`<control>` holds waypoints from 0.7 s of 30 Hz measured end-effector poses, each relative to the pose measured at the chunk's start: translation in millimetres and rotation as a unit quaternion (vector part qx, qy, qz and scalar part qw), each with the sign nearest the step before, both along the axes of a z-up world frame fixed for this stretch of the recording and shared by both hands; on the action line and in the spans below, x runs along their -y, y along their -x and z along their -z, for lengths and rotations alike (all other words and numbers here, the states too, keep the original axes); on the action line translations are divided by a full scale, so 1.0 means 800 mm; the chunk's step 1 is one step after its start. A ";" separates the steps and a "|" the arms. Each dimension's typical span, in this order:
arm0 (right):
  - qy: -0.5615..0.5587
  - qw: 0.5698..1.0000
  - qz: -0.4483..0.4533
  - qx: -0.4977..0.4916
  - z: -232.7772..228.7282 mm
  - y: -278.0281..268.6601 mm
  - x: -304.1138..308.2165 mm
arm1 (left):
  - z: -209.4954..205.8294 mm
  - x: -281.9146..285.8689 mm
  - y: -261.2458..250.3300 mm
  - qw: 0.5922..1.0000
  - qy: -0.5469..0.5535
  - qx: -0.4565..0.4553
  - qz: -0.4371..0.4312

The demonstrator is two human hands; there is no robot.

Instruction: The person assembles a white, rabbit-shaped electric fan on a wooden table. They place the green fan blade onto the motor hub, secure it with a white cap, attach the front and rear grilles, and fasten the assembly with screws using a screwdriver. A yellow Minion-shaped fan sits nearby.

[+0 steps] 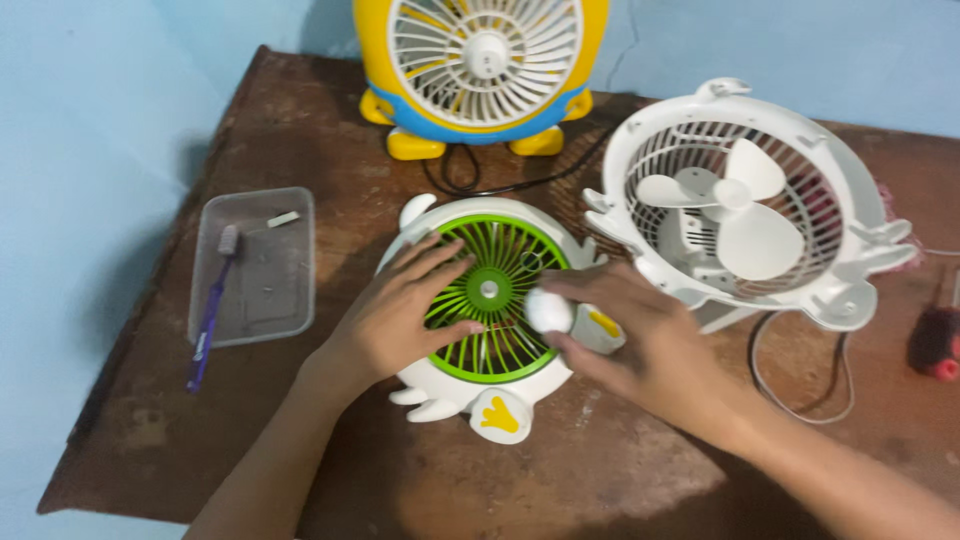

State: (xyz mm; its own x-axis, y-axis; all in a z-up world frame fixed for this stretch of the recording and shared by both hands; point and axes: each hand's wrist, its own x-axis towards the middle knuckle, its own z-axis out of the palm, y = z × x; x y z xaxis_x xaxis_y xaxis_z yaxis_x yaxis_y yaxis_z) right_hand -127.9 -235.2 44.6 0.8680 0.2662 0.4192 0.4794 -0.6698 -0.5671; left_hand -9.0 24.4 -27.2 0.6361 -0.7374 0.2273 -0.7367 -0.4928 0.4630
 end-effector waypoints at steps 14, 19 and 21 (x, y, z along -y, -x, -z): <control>0.021 0.993 -0.064 -0.095 0.058 -0.095 -0.030 | 0.007 -0.003 -0.001 0.996 0.068 -0.050 -0.015; 0.003 0.992 -0.072 -0.107 0.066 -0.102 -0.026 | 0.012 0.000 -0.004 0.993 0.119 -0.005 -0.021; -0.016 0.991 -0.085 -0.105 0.067 -0.106 -0.024 | 0.014 0.001 -0.007 0.992 0.124 0.005 -0.015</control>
